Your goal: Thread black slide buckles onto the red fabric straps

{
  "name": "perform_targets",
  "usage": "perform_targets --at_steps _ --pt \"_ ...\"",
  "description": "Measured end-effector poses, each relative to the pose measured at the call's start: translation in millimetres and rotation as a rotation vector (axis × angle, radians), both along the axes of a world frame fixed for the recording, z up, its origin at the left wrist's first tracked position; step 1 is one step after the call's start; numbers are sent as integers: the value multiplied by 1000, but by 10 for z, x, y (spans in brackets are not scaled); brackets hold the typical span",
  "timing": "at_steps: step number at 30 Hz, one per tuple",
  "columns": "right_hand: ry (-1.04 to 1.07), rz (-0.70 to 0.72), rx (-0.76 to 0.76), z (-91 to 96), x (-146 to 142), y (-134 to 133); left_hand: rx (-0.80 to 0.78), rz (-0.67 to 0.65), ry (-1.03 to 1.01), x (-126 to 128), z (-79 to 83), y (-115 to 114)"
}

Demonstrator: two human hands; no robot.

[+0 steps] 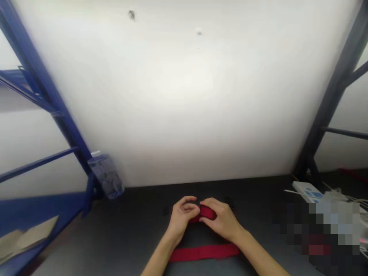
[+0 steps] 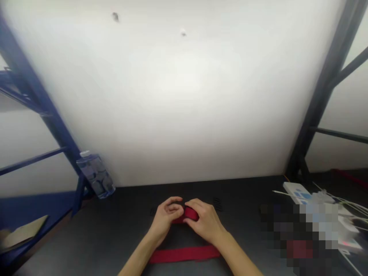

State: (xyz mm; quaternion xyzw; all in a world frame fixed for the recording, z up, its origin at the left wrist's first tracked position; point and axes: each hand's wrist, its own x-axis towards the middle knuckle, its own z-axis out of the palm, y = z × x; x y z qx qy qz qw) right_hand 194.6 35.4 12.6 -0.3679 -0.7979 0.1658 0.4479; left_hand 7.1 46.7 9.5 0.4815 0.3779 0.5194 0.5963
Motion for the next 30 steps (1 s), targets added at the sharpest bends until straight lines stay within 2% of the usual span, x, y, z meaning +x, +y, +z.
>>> perform_targets --at_steps 4,7,12,16,19,22,25,28,30 --pt "2 -54 62 -20 -6 -6 -7 18 -57 6 11 4" --pt "14 -93 85 -9 12 5 21 87 -78 -74 35 59" --pt "58 -154 76 -16 110 76 38 240 -65 -245 63 161" --pt "74 -166 48 -27 169 111 60 269 -22 -296 31 208" --pt "78 -155 23 -21 158 101 155 321 151 -305 52 192" --pt "72 -127 -1 -11 127 77 404 380 486 -275 148 91" --pt "54 -89 -15 -9 98 52 650 253 761 -177 232 -53" --pt "30 -52 -33 -27 60 41 717 77 862 -51 226 -150" --pt "47 -50 -70 -55 34 53 729 32 867 7 191 -164"
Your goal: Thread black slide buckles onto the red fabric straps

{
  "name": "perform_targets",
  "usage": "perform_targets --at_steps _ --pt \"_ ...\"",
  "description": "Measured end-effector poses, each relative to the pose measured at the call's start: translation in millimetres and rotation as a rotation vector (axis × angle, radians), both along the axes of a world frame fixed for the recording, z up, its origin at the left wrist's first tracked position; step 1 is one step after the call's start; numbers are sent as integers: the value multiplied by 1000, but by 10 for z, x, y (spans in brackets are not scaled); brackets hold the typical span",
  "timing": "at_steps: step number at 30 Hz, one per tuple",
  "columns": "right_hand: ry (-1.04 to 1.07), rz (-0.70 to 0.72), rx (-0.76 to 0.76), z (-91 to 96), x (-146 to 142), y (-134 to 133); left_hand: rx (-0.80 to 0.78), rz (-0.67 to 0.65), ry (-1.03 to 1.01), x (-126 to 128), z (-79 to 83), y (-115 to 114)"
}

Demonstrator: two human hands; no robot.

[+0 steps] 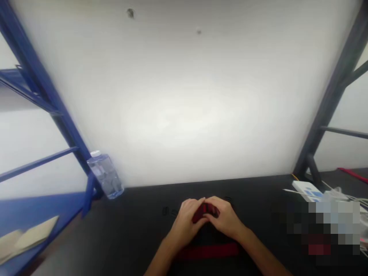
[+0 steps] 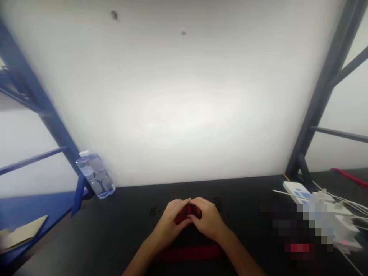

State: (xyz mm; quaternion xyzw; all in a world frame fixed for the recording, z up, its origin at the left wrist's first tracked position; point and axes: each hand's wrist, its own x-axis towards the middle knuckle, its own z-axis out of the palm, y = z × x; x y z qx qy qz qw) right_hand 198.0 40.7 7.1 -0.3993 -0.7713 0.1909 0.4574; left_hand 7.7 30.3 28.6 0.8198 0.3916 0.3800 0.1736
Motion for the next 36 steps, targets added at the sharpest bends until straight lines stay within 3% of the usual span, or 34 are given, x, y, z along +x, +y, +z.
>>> perform_targets --at_steps 5,12,20,26,32,36 --pt "48 -17 -135 -95 49 100 24 32 -3 4 -65 62" --pt "-128 -124 -63 -279 294 266 -63 68 -52 -35 -87 96" --pt "-222 -141 -21 -351 146 372 -122 53 -66 -5 -85 85" --pt "-25 -145 -76 -348 124 381 -183 55 -151 16 13 65" --pt "359 -49 -372 -344 142 429 -200 120 -227 -45 43 96" --pt "584 63 -477 -235 171 397 -257 155 -306 -108 58 144"
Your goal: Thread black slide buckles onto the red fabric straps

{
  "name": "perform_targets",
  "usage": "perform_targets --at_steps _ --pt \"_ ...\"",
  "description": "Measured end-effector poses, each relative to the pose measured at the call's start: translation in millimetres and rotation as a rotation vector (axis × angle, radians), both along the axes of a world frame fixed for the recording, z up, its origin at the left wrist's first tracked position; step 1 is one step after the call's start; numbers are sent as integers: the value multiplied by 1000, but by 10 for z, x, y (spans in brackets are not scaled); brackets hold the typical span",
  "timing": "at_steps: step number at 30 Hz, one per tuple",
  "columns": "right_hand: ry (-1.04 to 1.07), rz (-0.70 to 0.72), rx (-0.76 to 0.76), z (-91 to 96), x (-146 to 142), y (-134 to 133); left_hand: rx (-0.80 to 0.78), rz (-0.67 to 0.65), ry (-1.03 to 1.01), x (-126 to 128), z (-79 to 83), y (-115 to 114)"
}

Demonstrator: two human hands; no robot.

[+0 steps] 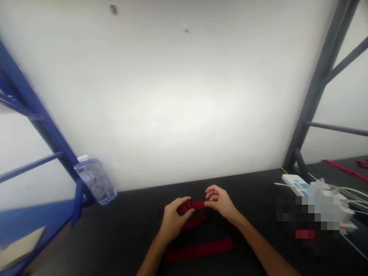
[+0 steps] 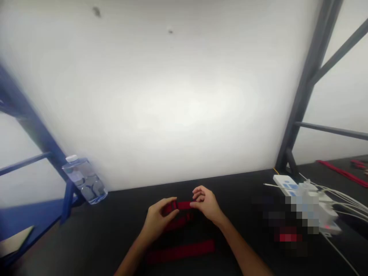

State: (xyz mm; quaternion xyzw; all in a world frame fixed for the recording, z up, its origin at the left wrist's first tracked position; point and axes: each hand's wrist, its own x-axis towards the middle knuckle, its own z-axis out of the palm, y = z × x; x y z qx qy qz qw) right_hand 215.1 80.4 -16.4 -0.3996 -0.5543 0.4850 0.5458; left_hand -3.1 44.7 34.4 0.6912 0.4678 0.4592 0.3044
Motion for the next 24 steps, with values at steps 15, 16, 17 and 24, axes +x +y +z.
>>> perform_targets --at_steps 15,16,17,24 --pt "380 330 -78 474 -44 -363 -368 -165 -397 -42 6 20" --pt "403 344 -72 489 -39 -371 -371 -169 -411 -45 3 20" --pt "415 349 -65 494 -39 -372 -374 -178 -426 -48 1 20" --pt "208 219 -66 296 -147 -295 -418 -310 -506 -27 -30 -20"
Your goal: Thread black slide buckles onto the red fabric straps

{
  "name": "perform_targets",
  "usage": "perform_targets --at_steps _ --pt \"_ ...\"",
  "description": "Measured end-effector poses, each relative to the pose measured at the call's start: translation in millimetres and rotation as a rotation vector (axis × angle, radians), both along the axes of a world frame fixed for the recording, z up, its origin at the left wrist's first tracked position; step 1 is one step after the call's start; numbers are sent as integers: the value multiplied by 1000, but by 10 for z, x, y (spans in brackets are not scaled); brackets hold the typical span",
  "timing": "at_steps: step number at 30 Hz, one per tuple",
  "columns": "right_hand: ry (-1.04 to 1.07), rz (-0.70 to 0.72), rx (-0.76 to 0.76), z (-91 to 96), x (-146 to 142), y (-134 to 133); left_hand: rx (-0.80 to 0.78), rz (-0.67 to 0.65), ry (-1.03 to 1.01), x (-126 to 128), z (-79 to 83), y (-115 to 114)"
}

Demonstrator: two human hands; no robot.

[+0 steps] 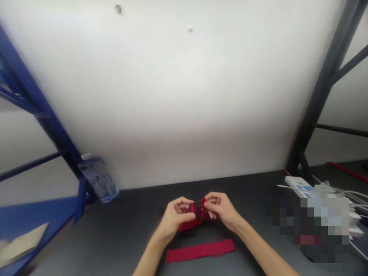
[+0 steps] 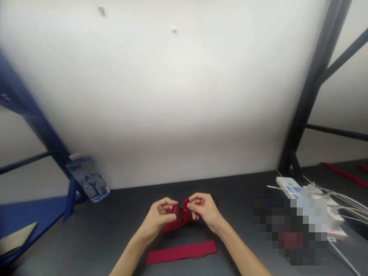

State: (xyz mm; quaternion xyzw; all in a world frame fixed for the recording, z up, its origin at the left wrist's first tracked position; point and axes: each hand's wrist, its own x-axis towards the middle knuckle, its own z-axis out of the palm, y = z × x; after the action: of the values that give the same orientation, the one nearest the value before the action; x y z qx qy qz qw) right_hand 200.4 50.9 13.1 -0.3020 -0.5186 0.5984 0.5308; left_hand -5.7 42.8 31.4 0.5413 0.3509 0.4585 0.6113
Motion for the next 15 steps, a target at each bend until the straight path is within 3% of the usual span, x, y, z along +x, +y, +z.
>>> perform_targets --at_steps 5,15 --pt "-84 -5 34 -105 -46 15 -18 -55 -77 48 -7 -32" --pt "-57 18 15 -91 -55 -10 -20 -57 -133 95 -35 -32"
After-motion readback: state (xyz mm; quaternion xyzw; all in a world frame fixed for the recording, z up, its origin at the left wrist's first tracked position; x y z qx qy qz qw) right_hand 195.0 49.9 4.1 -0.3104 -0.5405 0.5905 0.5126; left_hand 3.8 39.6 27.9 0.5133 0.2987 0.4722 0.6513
